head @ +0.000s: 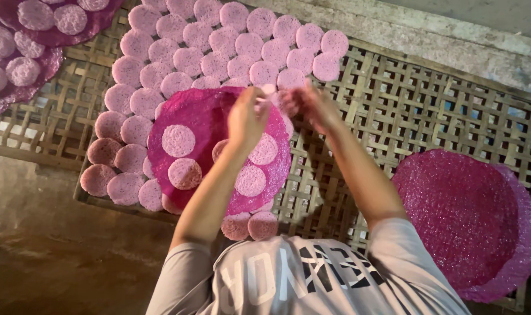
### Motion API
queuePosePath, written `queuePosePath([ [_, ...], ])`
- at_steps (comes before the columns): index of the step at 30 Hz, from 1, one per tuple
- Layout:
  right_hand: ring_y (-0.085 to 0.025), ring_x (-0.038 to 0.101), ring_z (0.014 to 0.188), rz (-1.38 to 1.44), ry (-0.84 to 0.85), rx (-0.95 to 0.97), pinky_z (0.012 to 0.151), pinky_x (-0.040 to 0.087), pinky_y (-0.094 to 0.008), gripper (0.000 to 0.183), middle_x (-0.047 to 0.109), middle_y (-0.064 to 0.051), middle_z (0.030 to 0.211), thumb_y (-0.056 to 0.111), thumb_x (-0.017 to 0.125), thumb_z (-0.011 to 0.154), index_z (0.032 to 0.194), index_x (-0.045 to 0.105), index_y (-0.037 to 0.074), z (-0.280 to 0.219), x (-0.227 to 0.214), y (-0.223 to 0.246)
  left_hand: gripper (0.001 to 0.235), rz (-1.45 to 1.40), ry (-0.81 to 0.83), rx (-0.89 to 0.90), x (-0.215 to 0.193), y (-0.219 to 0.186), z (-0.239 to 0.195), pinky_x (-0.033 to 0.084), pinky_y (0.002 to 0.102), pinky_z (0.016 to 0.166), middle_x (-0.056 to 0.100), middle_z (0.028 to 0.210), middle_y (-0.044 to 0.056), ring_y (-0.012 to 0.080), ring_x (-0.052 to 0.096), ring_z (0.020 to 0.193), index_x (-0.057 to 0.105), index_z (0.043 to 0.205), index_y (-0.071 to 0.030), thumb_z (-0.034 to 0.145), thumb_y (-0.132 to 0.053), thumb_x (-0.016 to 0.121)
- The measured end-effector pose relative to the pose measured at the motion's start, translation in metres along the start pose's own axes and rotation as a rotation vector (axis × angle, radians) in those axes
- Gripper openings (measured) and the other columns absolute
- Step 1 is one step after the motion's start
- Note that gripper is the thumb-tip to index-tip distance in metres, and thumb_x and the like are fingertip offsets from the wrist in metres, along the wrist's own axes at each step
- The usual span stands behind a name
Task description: The person arranges small pink circular discs onto a large pink glittery circular base placed on a woven bamboo mat. They repeatedly pick up discs and place them in a tight pattern around the base, then lift and reposition the base to continue the arrangement.
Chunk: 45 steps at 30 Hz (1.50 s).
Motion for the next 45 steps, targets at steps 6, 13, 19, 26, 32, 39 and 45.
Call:
queuePosePath([
  [6, -0.021, 0.070, 0.099, -0.075, -0.013, -0.280, 0.091, 0.057, -0.032, 0.039, 0.074, -0.012, 0.113, 0.011, 0.068, 0.092, 0.128, 0.065, -0.004, 0.003, -0.035, -0.030, 0.030, 0.235, 0.095, 0.353, 0.018, -0.006, -0.036, 0.056, 0.047, 0.090, 0.066, 0.115, 0.014, 0.0337, 0.066, 0.108, 0.062, 0.123, -0.008, 0.096, -0.018, 0.071],
  [13, -0.024, 0.063, 0.093, -0.655, -0.221, -0.576, 0.084, 0.053, -0.035, 0.036, 0.069, -0.012, 0.104, 0.003, 0.071, 0.089, 0.125, 0.067, 0.003, 0.060, -0.063, -0.022, 0.042, 0.553, 0.141, 0.214, 0.006, 0.050, -0.062, 0.047, 0.051, 0.095, 0.060, 0.120, 0.018, 0.0375, 0.057, 0.116, 0.058, 0.123, -0.003, 0.085, -0.014, 0.072],
  [19, -0.042, 0.060, 0.108, -1.064, -0.432, -1.002, 0.090, 0.053, -0.048, 0.047, 0.059, -0.020, 0.120, 0.001, 0.081, 0.083, 0.124, 0.060, 0.004, 0.040, -0.035, -0.005, 0.030, 0.557, 0.129, 0.214, 0.001, 0.055, -0.066, 0.048, 0.051, 0.091, 0.063, 0.110, 0.016, 0.0361, 0.060, 0.110, 0.062, 0.107, -0.006, 0.082, -0.017, 0.074],
  [26, -0.027, 0.060, 0.112, -0.896, -0.174, -0.293, 0.094, 0.047, -0.043, 0.035, 0.062, -0.013, 0.124, 0.033, 0.063, 0.111, 0.135, 0.060, 0.008, -0.047, -0.002, -0.020, 0.027, 0.223, 0.263, -0.041, 0.000, 0.027, -0.063, 0.060, 0.044, 0.069, 0.071, 0.096, 0.014, 0.0297, 0.073, 0.081, 0.059, 0.109, -0.003, 0.087, -0.013, 0.071],
  [32, -0.027, 0.066, 0.100, -0.189, 0.127, 0.063, 0.084, 0.058, -0.037, 0.044, 0.072, -0.016, 0.119, 0.030, 0.065, 0.095, 0.133, 0.068, 0.008, -0.103, 0.000, -0.046, 0.030, -0.119, 0.300, 0.214, 0.016, 0.002, -0.081, 0.065, 0.036, 0.078, 0.075, 0.108, 0.013, 0.0231, 0.076, 0.090, 0.061, 0.117, -0.002, 0.090, -0.014, 0.069],
  [39, -0.021, 0.067, 0.102, -0.085, 0.009, -0.482, 0.089, 0.055, -0.032, 0.030, 0.071, -0.008, 0.115, 0.001, 0.065, 0.098, 0.127, 0.066, 0.004, -0.023, -0.026, -0.028, 0.054, 0.618, 0.026, 0.130, -0.049, 0.055, -0.078, 0.054, 0.047, 0.091, 0.056, 0.130, 0.023, 0.0376, 0.056, 0.114, 0.056, 0.133, 0.002, 0.086, -0.018, 0.073],
  [45, -0.034, 0.069, 0.102, -0.813, -0.247, -0.981, 0.088, 0.053, -0.041, 0.036, 0.069, -0.016, 0.113, 0.001, 0.078, 0.090, 0.123, 0.062, 0.002, -0.015, -0.013, -0.038, 0.046, 0.578, 0.035, 0.051, -0.056, 0.090, -0.089, 0.053, 0.049, 0.090, 0.057, 0.123, 0.023, 0.0414, 0.055, 0.113, 0.058, 0.124, 0.000, 0.085, -0.015, 0.076],
])
Point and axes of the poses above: each hand's wrist, its own z-axis towards the middle knuckle, its own x-axis out of the palm, y = z × x, the point moved 1 cm from there along z, towards the middle knuckle
